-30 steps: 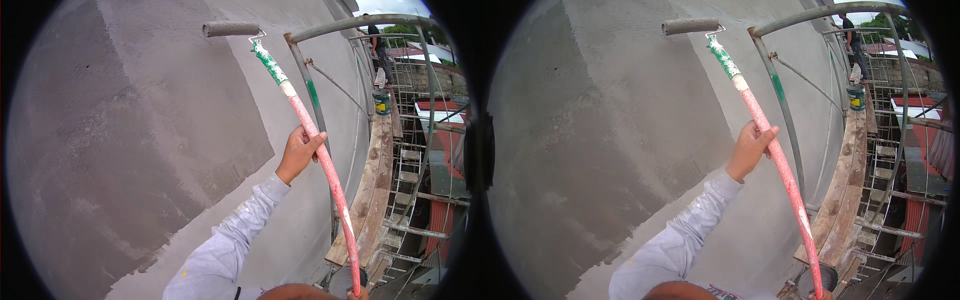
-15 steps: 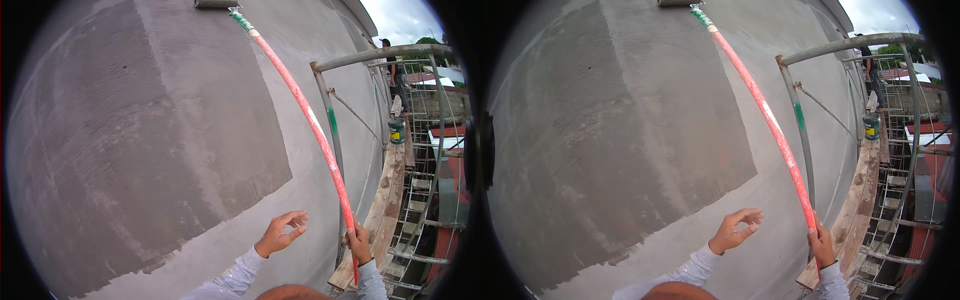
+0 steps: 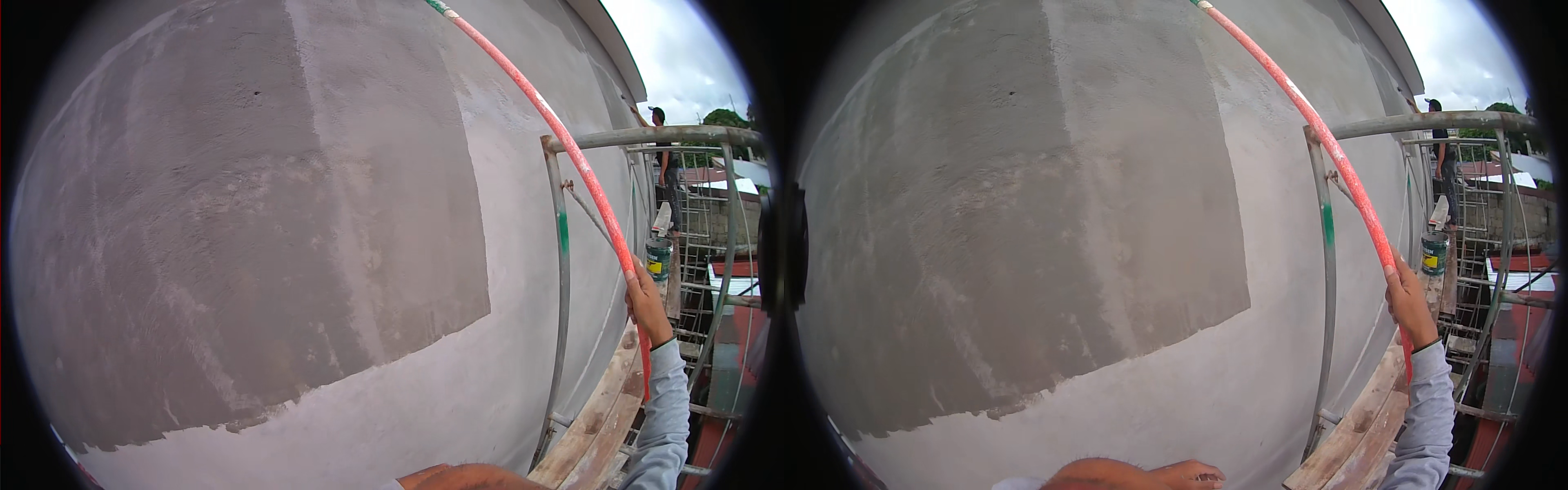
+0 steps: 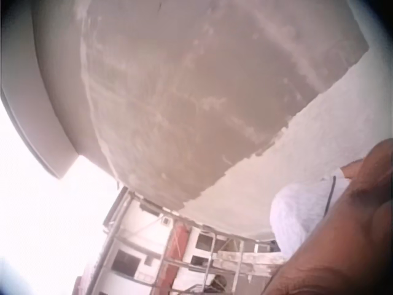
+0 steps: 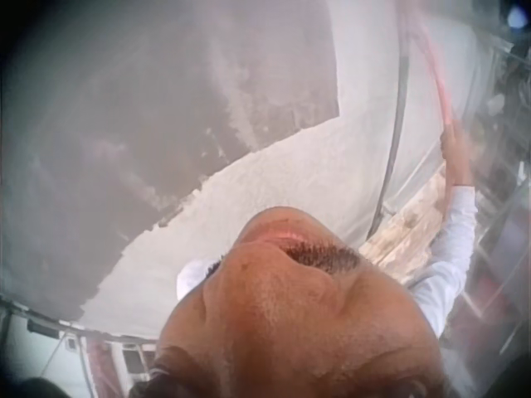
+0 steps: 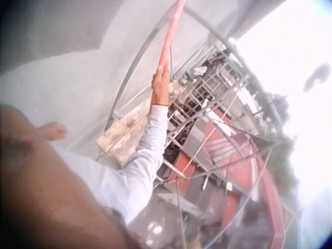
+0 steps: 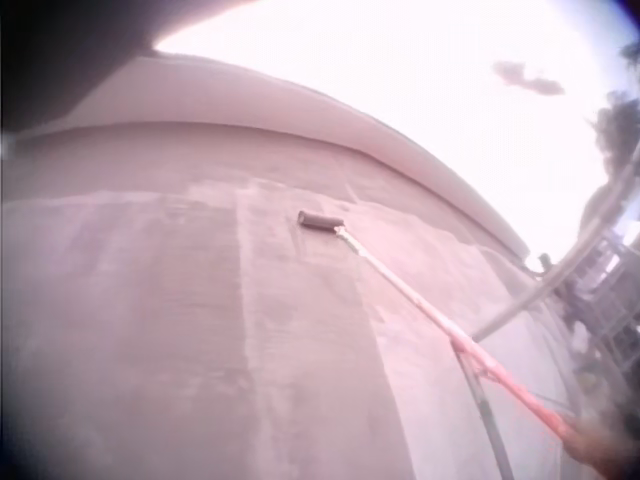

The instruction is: The person paints a concrete wall while standing on scaffolding, using a paint roller on an extension pole to apply gray paint and dipping the roller into a bucket hanging from the structure.

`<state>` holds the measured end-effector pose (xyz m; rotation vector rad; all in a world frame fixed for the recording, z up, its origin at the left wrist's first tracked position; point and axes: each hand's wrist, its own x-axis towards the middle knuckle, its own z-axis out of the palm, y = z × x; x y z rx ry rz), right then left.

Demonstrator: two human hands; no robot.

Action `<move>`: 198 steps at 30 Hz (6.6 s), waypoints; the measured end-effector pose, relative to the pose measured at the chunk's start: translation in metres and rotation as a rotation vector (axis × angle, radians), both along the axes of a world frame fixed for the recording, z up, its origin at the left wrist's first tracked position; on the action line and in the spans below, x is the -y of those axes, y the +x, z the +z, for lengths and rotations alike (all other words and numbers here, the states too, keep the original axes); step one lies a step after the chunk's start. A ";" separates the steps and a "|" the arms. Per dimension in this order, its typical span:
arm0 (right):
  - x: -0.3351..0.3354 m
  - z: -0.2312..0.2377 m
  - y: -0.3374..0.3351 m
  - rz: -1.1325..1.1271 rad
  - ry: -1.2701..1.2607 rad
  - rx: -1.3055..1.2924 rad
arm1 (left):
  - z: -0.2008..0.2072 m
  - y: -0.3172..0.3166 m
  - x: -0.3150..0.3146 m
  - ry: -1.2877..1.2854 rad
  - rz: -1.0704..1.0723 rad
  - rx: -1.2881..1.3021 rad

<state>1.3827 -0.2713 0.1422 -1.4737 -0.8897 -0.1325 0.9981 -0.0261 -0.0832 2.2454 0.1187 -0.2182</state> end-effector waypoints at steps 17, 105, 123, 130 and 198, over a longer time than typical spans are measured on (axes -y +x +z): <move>-0.011 0.208 0.014 -0.037 -0.083 0.162 | 0.012 0.014 0.009 0.000 -0.082 0.017; -0.049 -0.028 0.002 0.001 -0.437 0.229 | 0.134 0.130 -0.029 0.570 -0.012 0.903; 0.126 -0.226 -0.075 -0.309 -0.575 0.193 | 0.303 0.271 0.059 1.357 -0.381 1.086; 0.100 -0.059 -0.050 -0.220 -0.473 0.308 | 0.371 0.262 0.061 1.189 -0.181 1.594; 0.546 -0.452 -0.131 -0.833 -1.348 -0.361 | -0.034 0.291 0.184 0.793 -0.329 0.800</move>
